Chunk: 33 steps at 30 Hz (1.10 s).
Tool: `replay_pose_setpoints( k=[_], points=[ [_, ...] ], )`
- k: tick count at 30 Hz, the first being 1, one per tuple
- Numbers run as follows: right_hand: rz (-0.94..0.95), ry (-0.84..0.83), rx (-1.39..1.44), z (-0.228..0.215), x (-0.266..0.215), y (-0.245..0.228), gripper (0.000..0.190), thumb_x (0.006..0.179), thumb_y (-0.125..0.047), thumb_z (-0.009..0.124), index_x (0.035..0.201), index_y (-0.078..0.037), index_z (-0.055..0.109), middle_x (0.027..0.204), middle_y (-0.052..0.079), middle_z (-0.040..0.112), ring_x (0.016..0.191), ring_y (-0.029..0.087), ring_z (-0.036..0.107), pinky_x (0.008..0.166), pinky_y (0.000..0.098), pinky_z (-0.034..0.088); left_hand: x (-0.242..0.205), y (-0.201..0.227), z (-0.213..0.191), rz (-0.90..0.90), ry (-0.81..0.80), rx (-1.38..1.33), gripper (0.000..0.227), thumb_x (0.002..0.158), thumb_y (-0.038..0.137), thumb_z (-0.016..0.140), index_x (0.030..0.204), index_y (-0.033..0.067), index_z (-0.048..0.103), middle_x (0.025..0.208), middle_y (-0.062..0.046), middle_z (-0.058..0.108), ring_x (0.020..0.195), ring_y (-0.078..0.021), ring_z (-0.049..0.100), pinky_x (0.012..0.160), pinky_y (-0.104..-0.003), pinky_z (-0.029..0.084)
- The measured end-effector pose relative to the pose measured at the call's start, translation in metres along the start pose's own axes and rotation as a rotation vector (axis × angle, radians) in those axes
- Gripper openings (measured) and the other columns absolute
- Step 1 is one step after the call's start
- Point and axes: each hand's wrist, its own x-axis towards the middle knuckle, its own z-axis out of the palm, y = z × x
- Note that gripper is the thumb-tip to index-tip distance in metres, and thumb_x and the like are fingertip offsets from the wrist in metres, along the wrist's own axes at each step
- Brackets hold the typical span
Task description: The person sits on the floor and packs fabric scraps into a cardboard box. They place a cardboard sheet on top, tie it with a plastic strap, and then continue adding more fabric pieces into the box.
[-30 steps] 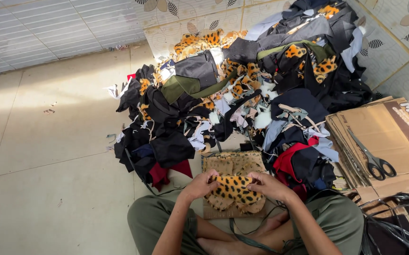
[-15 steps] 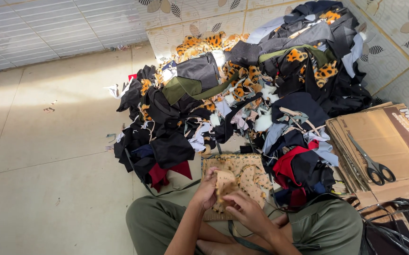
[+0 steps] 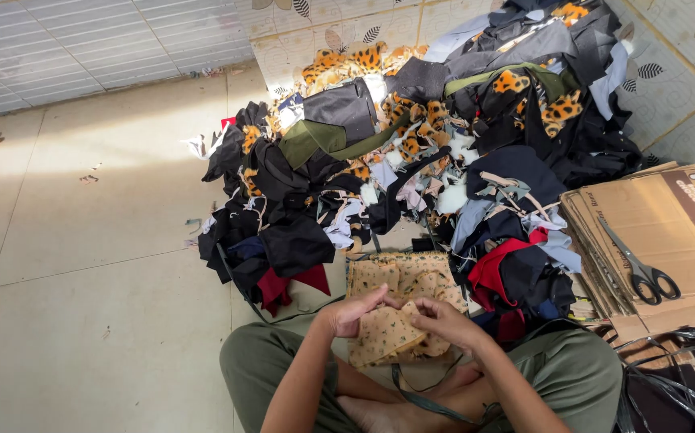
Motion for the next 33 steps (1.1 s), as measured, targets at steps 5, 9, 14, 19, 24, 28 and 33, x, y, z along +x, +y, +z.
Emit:
replay_pose_setpoints(
  k=[5, 9, 14, 19, 24, 28, 33],
  points=[
    [0.05, 0.071, -0.266, 0.002, 0.006, 0.051, 0.041, 0.102, -0.031, 0.071, 0.077, -0.017, 0.04, 0.074, -0.003, 0.034, 0.066, 0.01, 0.038, 0.066, 0.0278, 0.031, 0.007, -0.034, -0.02, 0.015, 0.0, 0.439, 0.04, 0.092, 0.046, 0.065, 0.116, 0.0186, 0.049, 0.117, -0.001, 0.04, 0.101, -0.0188, 0.039, 0.082, -0.038, 0.033],
    [0.126, 0.124, -0.737, 0.007, 0.01, 0.073, 0.042, 0.1, -0.042, 0.069, 0.077, -0.019, 0.042, 0.069, -0.002, 0.045, 0.063, 0.013, 0.044, 0.061, 0.0318, 0.03, 0.062, -0.092, -0.046, -0.049, 0.163, 0.883, 0.041, 0.093, 0.038, 0.065, 0.125, 0.0161, 0.05, 0.119, -0.006, 0.056, 0.099, -0.0251, 0.055, 0.078, -0.041, 0.041],
    [0.121, 0.229, -0.923, 0.015, 0.01, 0.077, 0.036, 0.098, -0.048, 0.067, 0.084, -0.017, 0.053, 0.08, 0.003, 0.063, 0.073, 0.022, 0.059, 0.061, 0.0377, 0.04, 0.067, -0.106, -0.034, 0.076, 0.32, 0.843, 0.033, 0.094, 0.015, 0.065, 0.087, 0.0186, 0.032, 0.079, -0.002, 0.036, 0.066, -0.0179, 0.029, 0.061, -0.039, 0.025],
    [0.08, 0.301, -0.981, 0.016, 0.015, 0.092, 0.033, 0.099, -0.045, 0.064, 0.088, -0.016, 0.052, 0.092, 0.003, 0.062, 0.083, 0.026, 0.062, 0.065, 0.0413, 0.045, 0.077, -0.117, -0.03, 0.071, 0.399, 0.912, 0.03, 0.091, 0.017, 0.069, 0.091, 0.0174, 0.039, 0.084, -0.005, 0.047, 0.069, -0.0219, 0.042, 0.06, -0.04, 0.031],
    [-0.107, 0.481, -0.939, 0.023, 0.014, 0.088, 0.033, 0.094, -0.03, 0.075, 0.111, -0.018, 0.05, 0.117, 0.004, 0.046, 0.079, 0.019, 0.062, 0.051, 0.0366, 0.051, 0.083, -0.12, -0.006, 0.357, 1.076, 1.168, 0.063, 0.086, 0.038, 0.086, 0.124, 0.0049, 0.048, 0.129, -0.015, 0.055, 0.099, -0.0332, 0.066, 0.065, -0.04, 0.06],
    [-0.32, 0.655, -1.193, 0.029, 0.032, 0.085, 0.058, 0.091, -0.036, 0.072, 0.141, -0.014, 0.052, 0.145, 0.013, 0.05, 0.13, 0.029, 0.051, 0.102, 0.0438, 0.05, 0.061, -0.084, 0.041, 0.652, 1.31, 1.319, 0.065, 0.087, 0.034, 0.077, 0.141, 0.0086, 0.051, 0.14, -0.011, 0.057, 0.128, -0.029, 0.053, 0.097, -0.039, 0.046],
    [-0.487, 0.925, -1.644, 0.027, 0.056, 0.111, 0.073, 0.102, -0.065, 0.026, 0.167, -0.032, 0.014, 0.175, 0.003, 0.011, 0.16, 0.025, 0.011, 0.126, 0.0492, 0.011, 0.107, -0.116, 0.037, 0.565, 1.481, 1.584, 0.087, 0.1, 0.058, 0.04, 0.168, 0.0148, 0.007, 0.176, -0.004, 0.003, 0.162, -0.0257, 0.002, 0.125, -0.057, 0.008]
  ],
)
